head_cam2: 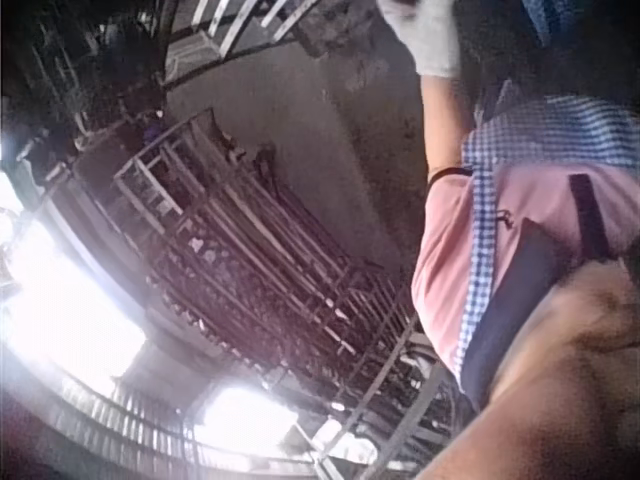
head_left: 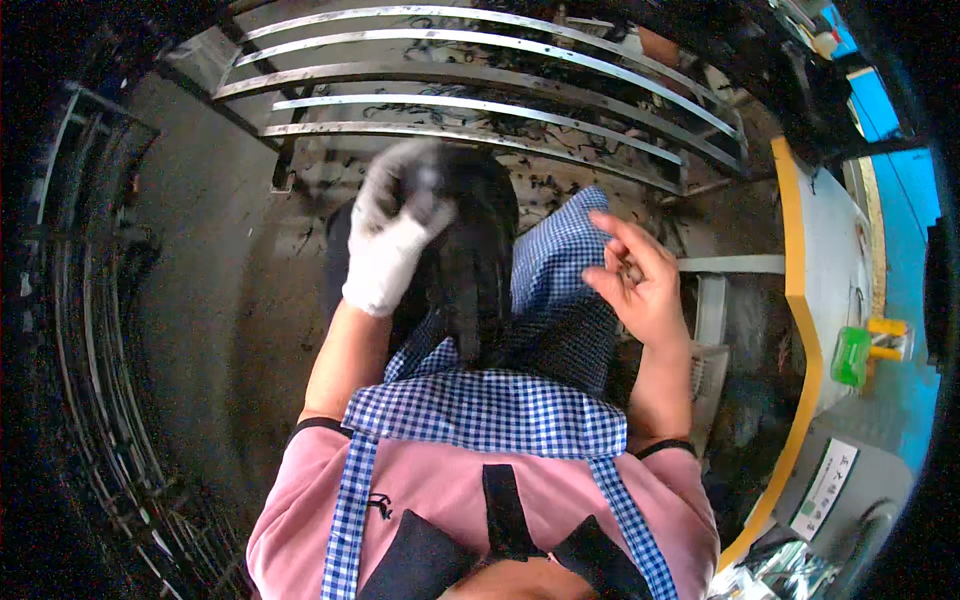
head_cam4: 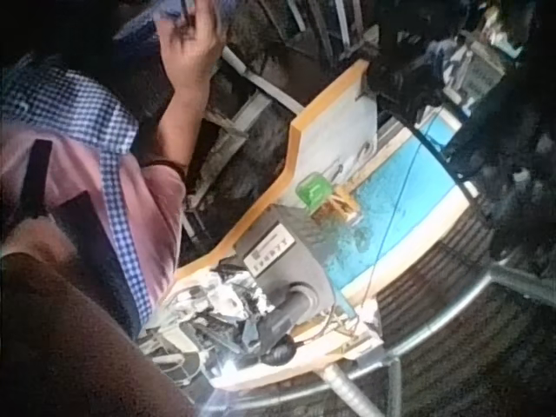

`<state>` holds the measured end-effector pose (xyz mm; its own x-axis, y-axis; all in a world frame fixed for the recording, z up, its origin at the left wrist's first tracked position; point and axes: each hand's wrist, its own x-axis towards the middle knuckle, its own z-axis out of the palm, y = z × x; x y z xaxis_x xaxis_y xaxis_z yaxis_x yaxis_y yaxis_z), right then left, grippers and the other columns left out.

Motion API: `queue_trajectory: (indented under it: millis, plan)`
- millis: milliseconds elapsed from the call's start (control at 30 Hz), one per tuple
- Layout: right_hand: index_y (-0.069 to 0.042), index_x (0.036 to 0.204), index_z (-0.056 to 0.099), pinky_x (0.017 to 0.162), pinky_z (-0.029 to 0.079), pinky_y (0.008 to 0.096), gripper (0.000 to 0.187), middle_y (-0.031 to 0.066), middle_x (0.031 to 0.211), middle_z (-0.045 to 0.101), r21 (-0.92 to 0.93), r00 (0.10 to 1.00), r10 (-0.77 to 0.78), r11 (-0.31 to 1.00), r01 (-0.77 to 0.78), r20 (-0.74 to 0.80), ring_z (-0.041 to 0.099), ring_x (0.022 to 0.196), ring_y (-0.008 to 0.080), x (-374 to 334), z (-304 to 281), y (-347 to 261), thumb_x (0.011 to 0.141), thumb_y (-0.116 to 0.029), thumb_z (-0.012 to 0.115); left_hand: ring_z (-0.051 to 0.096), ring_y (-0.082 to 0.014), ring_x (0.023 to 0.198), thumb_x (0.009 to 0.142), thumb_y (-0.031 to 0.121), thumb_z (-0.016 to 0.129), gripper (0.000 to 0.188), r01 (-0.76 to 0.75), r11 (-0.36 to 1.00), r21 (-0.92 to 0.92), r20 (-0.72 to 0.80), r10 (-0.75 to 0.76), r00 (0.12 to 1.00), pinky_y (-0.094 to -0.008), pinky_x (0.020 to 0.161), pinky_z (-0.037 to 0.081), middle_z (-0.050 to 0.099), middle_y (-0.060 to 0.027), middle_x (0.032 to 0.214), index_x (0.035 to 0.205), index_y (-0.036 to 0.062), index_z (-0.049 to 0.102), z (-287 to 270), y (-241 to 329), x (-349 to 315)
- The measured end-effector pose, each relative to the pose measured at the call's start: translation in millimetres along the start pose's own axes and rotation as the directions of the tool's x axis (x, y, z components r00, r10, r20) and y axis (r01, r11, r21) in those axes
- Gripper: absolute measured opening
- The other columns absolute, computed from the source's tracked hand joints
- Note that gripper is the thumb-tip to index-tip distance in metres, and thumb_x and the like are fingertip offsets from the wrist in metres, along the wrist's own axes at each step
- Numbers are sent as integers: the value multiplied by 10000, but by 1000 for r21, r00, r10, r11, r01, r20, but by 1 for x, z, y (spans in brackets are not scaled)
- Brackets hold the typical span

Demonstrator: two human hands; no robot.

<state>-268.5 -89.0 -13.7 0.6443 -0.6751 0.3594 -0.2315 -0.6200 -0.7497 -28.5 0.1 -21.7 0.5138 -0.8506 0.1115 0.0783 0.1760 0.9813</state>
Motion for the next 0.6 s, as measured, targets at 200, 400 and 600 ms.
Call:
queue_trajectory:
  millis: [200, 400, 600]
  plan:
    - [-60, 1286, 441, 798, 508, 393, 818, 152, 1118, 603, 58, 991, 25, 998, -33, 135, 633, 935, 305, -42, 30, 23, 596, -294, 815, 535, -206, 1031, 877, 489, 500, 548, 101, 813, -574, -186, -249, 951, -352, 921, 430, 561, -72, 1141, 1228, 68, 470, -35, -31, 29]
    - [-98, 1295, 426, 651, 522, 396, 823, 180, 1051, 590, -141, 991, -130, 981, 135, 38, 624, 805, 342, -50, 38, 0, 594, -313, 801, 584, -238, 998, 826, 602, 481, 656, 241, 700, -672, -173, -465, 868, -392, 891, 480, 586, -90, 1146, 1220, 78, 496, -22, -26, 22]
    - [-187, 1235, 509, 557, 502, 397, 731, 128, 1031, 580, -259, 983, -139, 952, 165, 116, 610, 748, 317, -46, 35, -13, 578, -340, 790, 595, -253, 977, 841, 591, 465, 628, 225, 724, -652, -103, -379, 920, -405, 882, 490, 595, -97, 1133, 1202, 80, 512, -42, -49, 21]
